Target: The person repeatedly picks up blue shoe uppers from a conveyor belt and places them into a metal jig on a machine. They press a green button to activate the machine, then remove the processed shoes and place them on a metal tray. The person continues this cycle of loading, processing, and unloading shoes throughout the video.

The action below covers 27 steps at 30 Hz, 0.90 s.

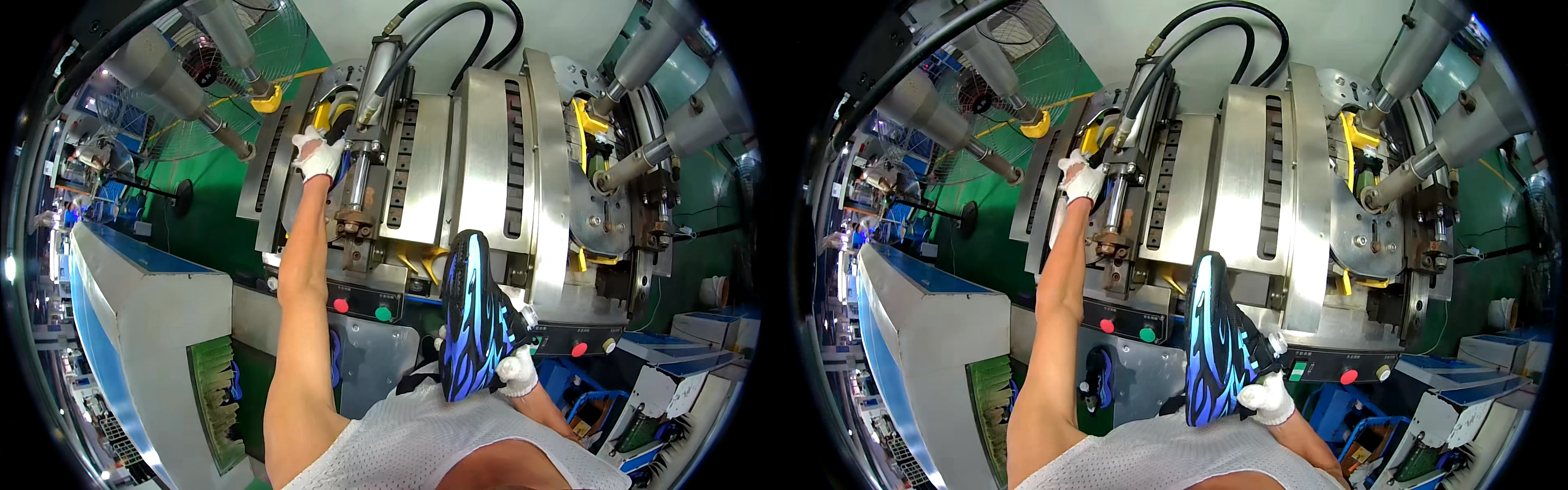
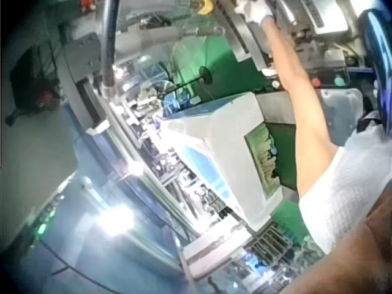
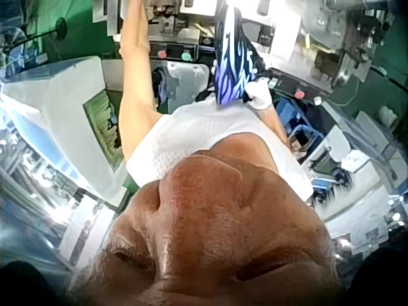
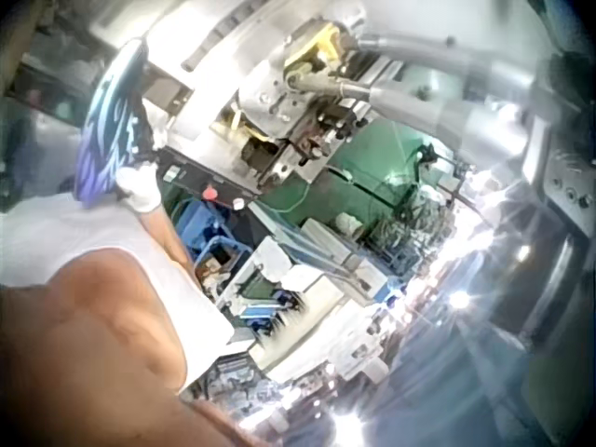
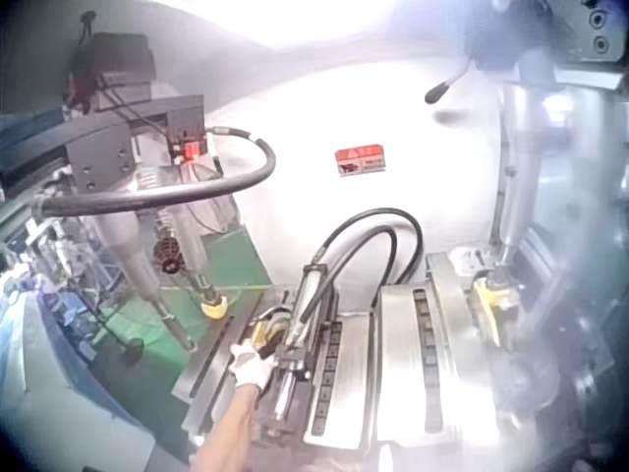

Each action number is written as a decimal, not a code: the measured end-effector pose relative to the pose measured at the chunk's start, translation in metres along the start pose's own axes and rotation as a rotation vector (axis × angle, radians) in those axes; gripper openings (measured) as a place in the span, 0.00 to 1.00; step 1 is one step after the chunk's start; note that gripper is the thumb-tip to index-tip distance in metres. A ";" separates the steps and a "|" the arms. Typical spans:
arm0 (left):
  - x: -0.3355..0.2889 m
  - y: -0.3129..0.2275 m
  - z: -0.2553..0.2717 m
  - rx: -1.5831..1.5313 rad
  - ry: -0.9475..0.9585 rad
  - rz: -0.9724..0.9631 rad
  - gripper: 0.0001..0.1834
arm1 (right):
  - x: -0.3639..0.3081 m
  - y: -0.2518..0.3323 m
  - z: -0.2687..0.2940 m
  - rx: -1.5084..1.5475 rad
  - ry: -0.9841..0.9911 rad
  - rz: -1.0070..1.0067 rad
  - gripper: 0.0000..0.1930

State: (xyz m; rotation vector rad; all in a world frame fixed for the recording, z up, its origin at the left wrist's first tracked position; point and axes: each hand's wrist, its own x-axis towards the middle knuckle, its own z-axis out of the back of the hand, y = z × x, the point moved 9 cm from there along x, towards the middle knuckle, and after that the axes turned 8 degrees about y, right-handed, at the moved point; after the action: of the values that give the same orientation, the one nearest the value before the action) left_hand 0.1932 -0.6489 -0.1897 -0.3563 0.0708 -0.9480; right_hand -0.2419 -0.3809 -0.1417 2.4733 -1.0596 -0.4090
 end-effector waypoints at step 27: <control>-0.355 0.148 0.182 -0.439 -0.079 -0.221 0.16 | 0.232 -0.066 -0.094 -0.390 -0.175 -0.154 0.17</control>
State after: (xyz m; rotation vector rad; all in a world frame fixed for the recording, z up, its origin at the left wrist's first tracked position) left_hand 0.1403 -0.2362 -0.1014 -0.8191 0.1707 -1.1343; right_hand -0.0071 -0.4872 -0.1156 2.2018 -0.7659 -0.8105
